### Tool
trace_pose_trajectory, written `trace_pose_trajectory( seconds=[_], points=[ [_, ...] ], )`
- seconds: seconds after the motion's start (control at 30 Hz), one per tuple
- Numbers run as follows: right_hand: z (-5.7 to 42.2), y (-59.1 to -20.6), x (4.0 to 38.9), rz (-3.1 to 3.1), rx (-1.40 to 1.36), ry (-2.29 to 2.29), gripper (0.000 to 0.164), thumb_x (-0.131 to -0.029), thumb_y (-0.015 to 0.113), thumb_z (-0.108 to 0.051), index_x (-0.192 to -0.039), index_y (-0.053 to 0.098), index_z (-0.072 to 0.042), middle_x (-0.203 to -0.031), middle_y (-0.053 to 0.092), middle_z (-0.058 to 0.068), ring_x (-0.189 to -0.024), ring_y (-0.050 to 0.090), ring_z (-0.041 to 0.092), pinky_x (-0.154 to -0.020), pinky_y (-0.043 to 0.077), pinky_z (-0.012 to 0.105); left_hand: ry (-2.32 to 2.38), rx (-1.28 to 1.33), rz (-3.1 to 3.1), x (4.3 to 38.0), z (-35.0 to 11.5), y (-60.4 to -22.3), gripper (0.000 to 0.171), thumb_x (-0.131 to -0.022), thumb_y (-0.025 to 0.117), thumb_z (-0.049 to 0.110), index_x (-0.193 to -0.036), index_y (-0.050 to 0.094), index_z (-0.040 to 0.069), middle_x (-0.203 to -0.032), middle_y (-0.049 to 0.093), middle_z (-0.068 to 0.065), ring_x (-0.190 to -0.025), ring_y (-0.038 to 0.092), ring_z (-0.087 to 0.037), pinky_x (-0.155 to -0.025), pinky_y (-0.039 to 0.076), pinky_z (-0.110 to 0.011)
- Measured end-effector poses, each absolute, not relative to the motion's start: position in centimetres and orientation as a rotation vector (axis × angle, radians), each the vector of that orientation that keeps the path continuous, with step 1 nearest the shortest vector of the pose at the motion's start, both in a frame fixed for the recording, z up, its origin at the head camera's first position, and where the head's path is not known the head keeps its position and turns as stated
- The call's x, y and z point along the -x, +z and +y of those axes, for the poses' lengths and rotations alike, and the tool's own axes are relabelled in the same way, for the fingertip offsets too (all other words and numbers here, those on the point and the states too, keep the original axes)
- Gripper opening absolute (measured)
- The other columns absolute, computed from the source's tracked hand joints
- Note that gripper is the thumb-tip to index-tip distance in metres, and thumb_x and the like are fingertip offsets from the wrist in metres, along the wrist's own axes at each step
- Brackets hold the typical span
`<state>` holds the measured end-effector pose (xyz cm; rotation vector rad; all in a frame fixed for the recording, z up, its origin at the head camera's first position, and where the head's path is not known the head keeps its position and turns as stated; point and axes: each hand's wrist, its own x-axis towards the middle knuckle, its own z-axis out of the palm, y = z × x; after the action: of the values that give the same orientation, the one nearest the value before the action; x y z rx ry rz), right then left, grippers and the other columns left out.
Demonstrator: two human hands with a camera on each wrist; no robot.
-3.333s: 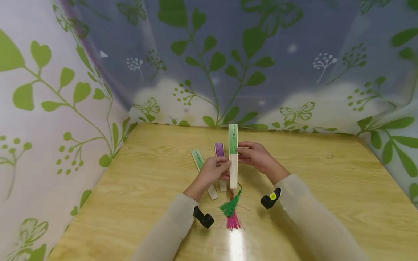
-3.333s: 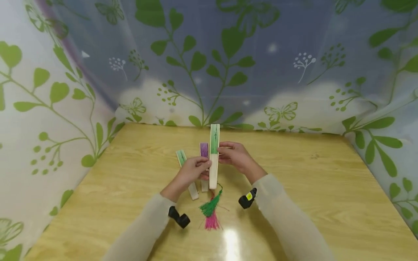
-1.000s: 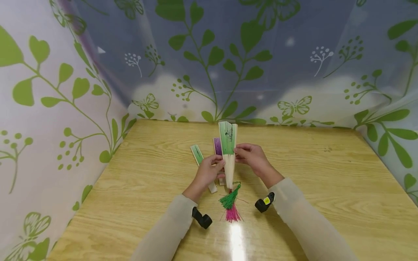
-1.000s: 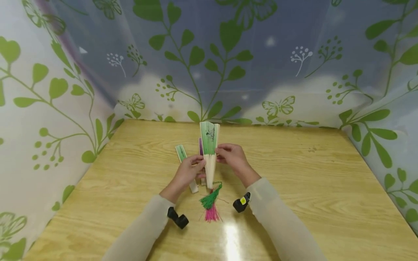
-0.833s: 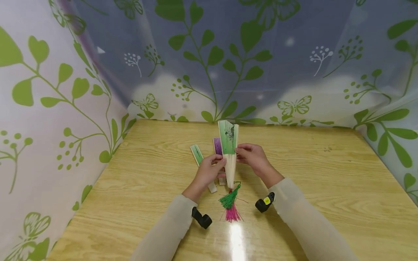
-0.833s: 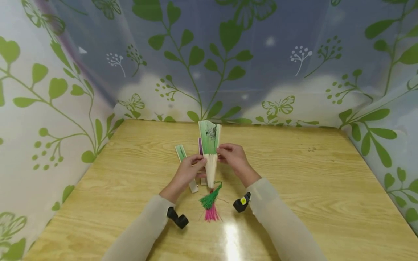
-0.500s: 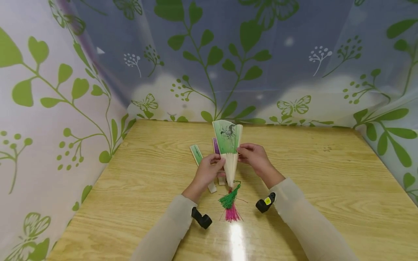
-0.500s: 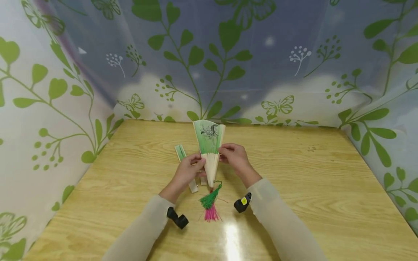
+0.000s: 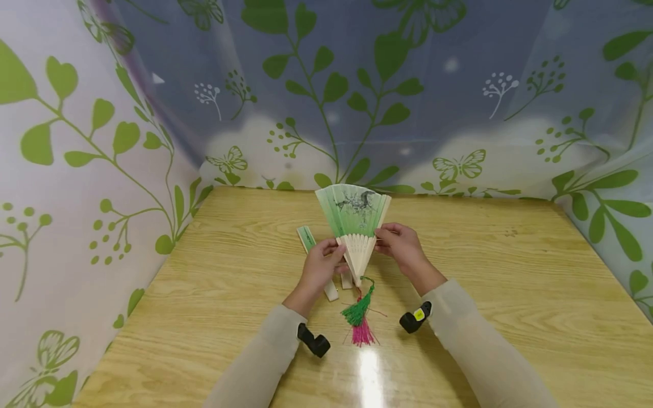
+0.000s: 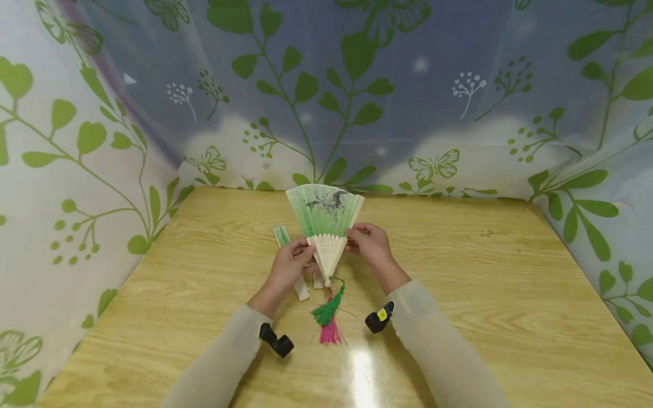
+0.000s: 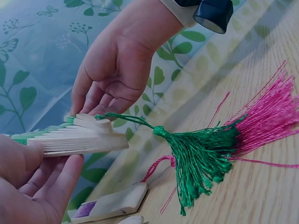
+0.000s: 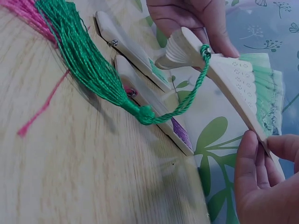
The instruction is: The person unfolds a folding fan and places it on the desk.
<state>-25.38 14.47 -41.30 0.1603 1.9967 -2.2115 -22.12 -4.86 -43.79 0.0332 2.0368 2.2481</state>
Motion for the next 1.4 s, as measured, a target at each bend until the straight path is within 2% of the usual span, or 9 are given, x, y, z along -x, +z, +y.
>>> trace_pose_trajectory(
  seconds=[0.2,0.37,0.63,1.03,1.2,1.4],
  points=[
    [14.49,-41.57,25.50,1.941,-0.182,-2.276,0.014,-0.097,0.059,-0.007,-0.107,0.052,-0.001,-0.082,0.061,-0.001,-0.070,0.063,0.010,-0.068,0.058,0.022,2.301,-0.003,1.990,22.25,-4.91,-43.88,0.026,-0.100,0.054,0.009,-0.120,0.055,-0.008,-0.097,0.058,-0.010,-0.081,0.061,-0.014,-0.074,0.061,-0.030],
    [14.54,-41.67,25.46,1.895,-0.192,-2.320,0.011,-0.097,0.057,-0.006,-0.105,0.050,-0.002,-0.079,0.061,-0.001,-0.068,0.062,0.010,-0.071,0.059,0.023,2.344,0.029,1.928,22.33,-5.05,-43.84,0.024,-0.101,0.053,0.010,-0.117,0.054,-0.007,-0.092,0.059,-0.008,-0.078,0.062,-0.014,-0.073,0.061,-0.030],
    [14.49,-41.69,25.48,1.816,-0.192,-2.390,0.009,-0.098,0.055,-0.003,-0.101,0.047,-0.003,-0.076,0.061,-0.001,-0.067,0.062,0.010,-0.067,0.057,0.020,2.407,0.091,1.865,22.62,-5.33,-43.86,0.020,-0.102,0.053,0.014,-0.110,0.054,-0.003,-0.087,0.061,-0.005,-0.072,0.063,-0.014,-0.075,0.061,-0.035],
    [14.75,-41.86,25.51,1.696,-0.221,-2.400,0.007,-0.099,0.054,-0.007,-0.102,0.048,-0.004,-0.079,0.061,-0.001,-0.072,0.061,0.009,-0.070,0.057,0.020,2.477,0.044,1.850,22.65,-5.47,-44.21,0.010,-0.100,0.054,0.009,-0.096,0.050,0.000,-0.082,0.057,-0.004,-0.071,0.062,-0.014,-0.070,0.060,-0.030],
    [14.84,-41.70,25.40,1.618,-0.210,-2.425,0.008,-0.099,0.056,-0.008,-0.095,0.050,-0.006,-0.078,0.063,-0.001,-0.071,0.063,0.010,-0.067,0.057,0.019,2.483,0.060,1.860,22.71,-5.60,-44.20,0.010,-0.100,0.055,0.008,-0.094,0.050,0.001,-0.079,0.054,-0.003,-0.069,0.061,-0.014,-0.073,0.061,-0.036],
    [14.79,-41.43,25.25,1.586,-0.172,-2.438,0.011,-0.099,0.055,-0.006,-0.089,0.050,-0.008,-0.078,0.063,-0.001,-0.071,0.063,0.009,-0.066,0.057,0.019,2.492,0.074,1.859,22.72,-5.74,-44.31,0.011,-0.099,0.056,0.008,-0.092,0.049,0.003,-0.077,0.052,-0.003,-0.068,0.060,-0.014,-0.071,0.061,-0.035]
  ],
)
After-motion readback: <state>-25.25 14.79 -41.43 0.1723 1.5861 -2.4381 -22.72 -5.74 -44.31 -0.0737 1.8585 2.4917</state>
